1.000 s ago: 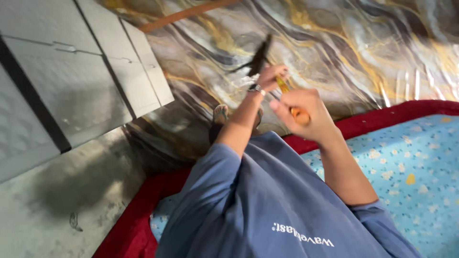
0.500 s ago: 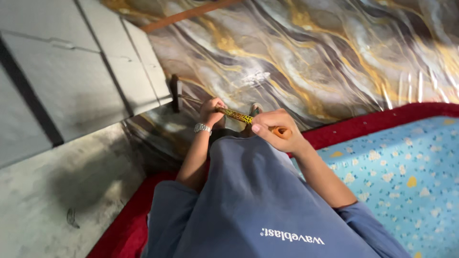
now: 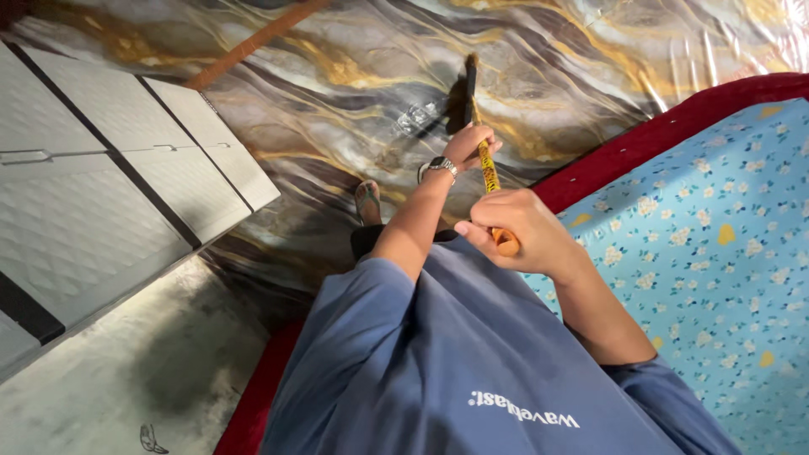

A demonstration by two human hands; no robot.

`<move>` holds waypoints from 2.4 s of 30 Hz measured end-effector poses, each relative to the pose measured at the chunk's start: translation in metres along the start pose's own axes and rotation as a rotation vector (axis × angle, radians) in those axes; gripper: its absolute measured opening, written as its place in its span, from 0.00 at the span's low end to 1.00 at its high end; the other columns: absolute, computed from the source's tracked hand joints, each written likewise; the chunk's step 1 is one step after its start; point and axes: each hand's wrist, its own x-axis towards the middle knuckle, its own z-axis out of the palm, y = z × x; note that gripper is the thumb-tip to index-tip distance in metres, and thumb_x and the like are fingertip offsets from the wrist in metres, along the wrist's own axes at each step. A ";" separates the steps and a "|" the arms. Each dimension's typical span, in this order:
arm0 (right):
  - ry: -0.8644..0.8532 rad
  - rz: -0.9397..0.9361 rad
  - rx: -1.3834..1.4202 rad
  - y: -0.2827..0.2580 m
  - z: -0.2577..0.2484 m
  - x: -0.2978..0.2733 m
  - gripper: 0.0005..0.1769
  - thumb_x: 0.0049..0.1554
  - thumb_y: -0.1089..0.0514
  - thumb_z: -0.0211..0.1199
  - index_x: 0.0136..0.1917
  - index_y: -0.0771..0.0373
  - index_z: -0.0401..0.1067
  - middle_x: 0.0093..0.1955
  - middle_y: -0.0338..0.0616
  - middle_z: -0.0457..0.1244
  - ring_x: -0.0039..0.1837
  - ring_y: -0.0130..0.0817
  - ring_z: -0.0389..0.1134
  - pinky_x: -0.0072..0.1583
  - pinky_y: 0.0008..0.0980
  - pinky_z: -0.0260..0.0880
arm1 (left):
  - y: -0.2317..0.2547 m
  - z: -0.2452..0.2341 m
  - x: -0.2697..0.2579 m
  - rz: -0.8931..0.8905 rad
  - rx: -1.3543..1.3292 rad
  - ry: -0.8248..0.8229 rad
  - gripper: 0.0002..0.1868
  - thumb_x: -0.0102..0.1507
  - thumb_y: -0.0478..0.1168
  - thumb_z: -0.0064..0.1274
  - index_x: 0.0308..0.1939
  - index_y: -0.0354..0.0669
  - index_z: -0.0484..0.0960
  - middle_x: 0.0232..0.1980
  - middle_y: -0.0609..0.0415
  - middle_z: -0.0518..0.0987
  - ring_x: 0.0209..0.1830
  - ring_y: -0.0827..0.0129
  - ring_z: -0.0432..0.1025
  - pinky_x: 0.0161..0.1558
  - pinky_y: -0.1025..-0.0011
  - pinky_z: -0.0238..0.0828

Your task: The person sweeps debris from the floor using a broom, reaching under furniture and into corners throughout the room.

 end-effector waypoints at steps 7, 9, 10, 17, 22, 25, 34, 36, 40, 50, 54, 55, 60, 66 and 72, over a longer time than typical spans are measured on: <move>-0.012 -0.325 0.276 -0.037 -0.033 -0.005 0.23 0.59 0.64 0.67 0.29 0.60 0.57 0.28 0.42 0.52 0.30 0.43 0.55 0.36 0.42 0.53 | 0.092 -0.091 -0.069 0.068 0.057 0.228 0.22 0.65 0.49 0.62 0.25 0.43 0.71 0.27 0.45 0.71 0.29 0.48 0.68 0.35 0.56 0.65; -0.024 -0.313 0.304 -0.039 -0.022 -0.004 0.23 0.60 0.64 0.67 0.30 0.61 0.57 0.29 0.43 0.52 0.31 0.44 0.55 0.38 0.43 0.52 | 0.095 -0.132 -0.113 0.111 0.093 0.264 0.23 0.64 0.47 0.63 0.22 0.44 0.69 0.24 0.47 0.70 0.27 0.50 0.67 0.34 0.56 0.62; -0.030 -0.297 0.337 -0.036 -0.013 -0.003 0.24 0.61 0.65 0.68 0.30 0.62 0.57 0.30 0.45 0.51 0.32 0.45 0.55 0.39 0.44 0.52 | 0.090 -0.150 -0.134 0.028 0.080 0.221 0.26 0.68 0.47 0.64 0.21 0.43 0.68 0.24 0.45 0.68 0.26 0.49 0.65 0.36 0.55 0.60; -0.081 -0.257 0.531 0.037 0.048 0.023 0.17 0.68 0.66 0.61 0.37 0.66 0.62 0.35 0.47 0.56 0.38 0.46 0.58 0.43 0.42 0.59 | -0.016 -0.183 -0.217 -0.406 0.417 0.213 0.22 0.63 0.53 0.60 0.22 0.41 0.77 0.31 0.46 0.78 0.30 0.47 0.73 0.38 0.51 0.67; 0.090 -0.139 0.365 0.056 0.007 -0.007 0.11 0.64 0.65 0.62 0.39 0.67 0.67 0.34 0.46 0.59 0.36 0.42 0.61 0.41 0.41 0.61 | -0.058 -0.116 -0.115 -0.193 0.301 0.082 0.23 0.64 0.51 0.63 0.23 0.40 0.75 0.28 0.46 0.73 0.31 0.46 0.72 0.37 0.50 0.65; 0.144 -0.008 0.216 0.049 -0.024 -0.025 0.17 0.63 0.66 0.63 0.34 0.66 0.62 0.31 0.45 0.54 0.33 0.42 0.56 0.40 0.42 0.57 | -0.051 -0.047 -0.028 -0.061 0.121 0.031 0.16 0.60 0.49 0.64 0.28 0.44 0.78 0.30 0.46 0.76 0.32 0.47 0.73 0.34 0.54 0.67; -0.032 -0.127 -0.002 0.013 -0.062 -0.013 0.25 0.61 0.58 0.70 0.32 0.63 0.56 0.30 0.46 0.52 0.35 0.46 0.57 0.40 0.44 0.58 | 0.044 -0.010 0.057 0.264 0.079 0.244 0.14 0.62 0.47 0.63 0.30 0.46 0.77 0.32 0.50 0.77 0.38 0.51 0.74 0.43 0.57 0.72; -0.067 -0.168 0.032 0.001 -0.074 -0.012 0.26 0.60 0.55 0.72 0.31 0.62 0.57 0.29 0.44 0.53 0.34 0.45 0.58 0.39 0.43 0.58 | 0.061 -0.034 0.044 0.228 0.086 0.218 0.13 0.63 0.46 0.63 0.30 0.46 0.77 0.32 0.50 0.77 0.38 0.51 0.74 0.43 0.57 0.72; -0.138 -0.475 0.305 -0.013 -0.088 0.003 0.24 0.62 0.52 0.69 0.34 0.61 0.60 0.32 0.43 0.56 0.36 0.46 0.61 0.42 0.43 0.62 | 0.084 -0.093 -0.016 0.083 0.174 0.271 0.14 0.64 0.45 0.62 0.28 0.45 0.77 0.32 0.48 0.76 0.39 0.48 0.72 0.41 0.55 0.70; -0.436 -0.363 0.455 0.048 0.034 0.153 0.21 0.66 0.61 0.62 0.36 0.67 0.57 0.33 0.49 0.52 0.37 0.46 0.56 0.44 0.44 0.56 | -0.048 -0.254 -0.201 -0.778 0.207 0.504 0.23 0.63 0.51 0.61 0.24 0.40 0.71 0.26 0.44 0.74 0.27 0.50 0.71 0.33 0.55 0.66; -0.369 -0.321 0.401 0.062 0.047 0.194 0.21 0.66 0.63 0.63 0.35 0.68 0.58 0.33 0.49 0.52 0.37 0.45 0.57 0.43 0.44 0.58 | -0.111 -0.282 -0.157 -0.516 0.516 0.437 0.23 0.58 0.49 0.66 0.20 0.41 0.71 0.25 0.44 0.74 0.28 0.48 0.71 0.31 0.50 0.63; -0.354 -0.314 0.403 0.065 0.044 0.199 0.21 0.66 0.63 0.63 0.35 0.68 0.58 0.33 0.49 0.52 0.37 0.45 0.57 0.43 0.44 0.58 | -0.123 -0.289 -0.138 -0.526 0.470 0.375 0.22 0.59 0.48 0.65 0.20 0.41 0.71 0.27 0.43 0.73 0.30 0.47 0.70 0.33 0.52 0.64; -0.048 -0.109 0.301 0.080 0.001 0.197 0.07 0.61 0.64 0.64 0.44 0.71 0.72 0.38 0.50 0.64 0.40 0.44 0.66 0.45 0.40 0.65 | -0.144 -0.285 -0.046 -0.516 0.409 0.089 0.21 0.66 0.50 0.64 0.27 0.43 0.73 0.34 0.45 0.76 0.38 0.49 0.72 0.44 0.54 0.68; 0.266 -0.017 0.222 0.077 -0.034 0.172 0.05 0.61 0.67 0.61 0.42 0.69 0.71 0.38 0.49 0.64 0.40 0.43 0.66 0.44 0.39 0.65 | -0.147 -0.234 0.071 0.055 0.360 0.123 0.14 0.55 0.51 0.66 0.38 0.54 0.80 0.44 0.55 0.82 0.50 0.50 0.74 0.54 0.49 0.62; 0.463 0.245 0.060 0.068 -0.052 0.162 0.12 0.59 0.68 0.64 0.36 0.69 0.65 0.32 0.49 0.55 0.33 0.43 0.56 0.39 0.42 0.55 | -0.132 -0.156 0.176 0.174 0.251 -0.132 0.12 0.60 0.52 0.64 0.35 0.54 0.80 0.39 0.53 0.80 0.47 0.49 0.74 0.51 0.44 0.63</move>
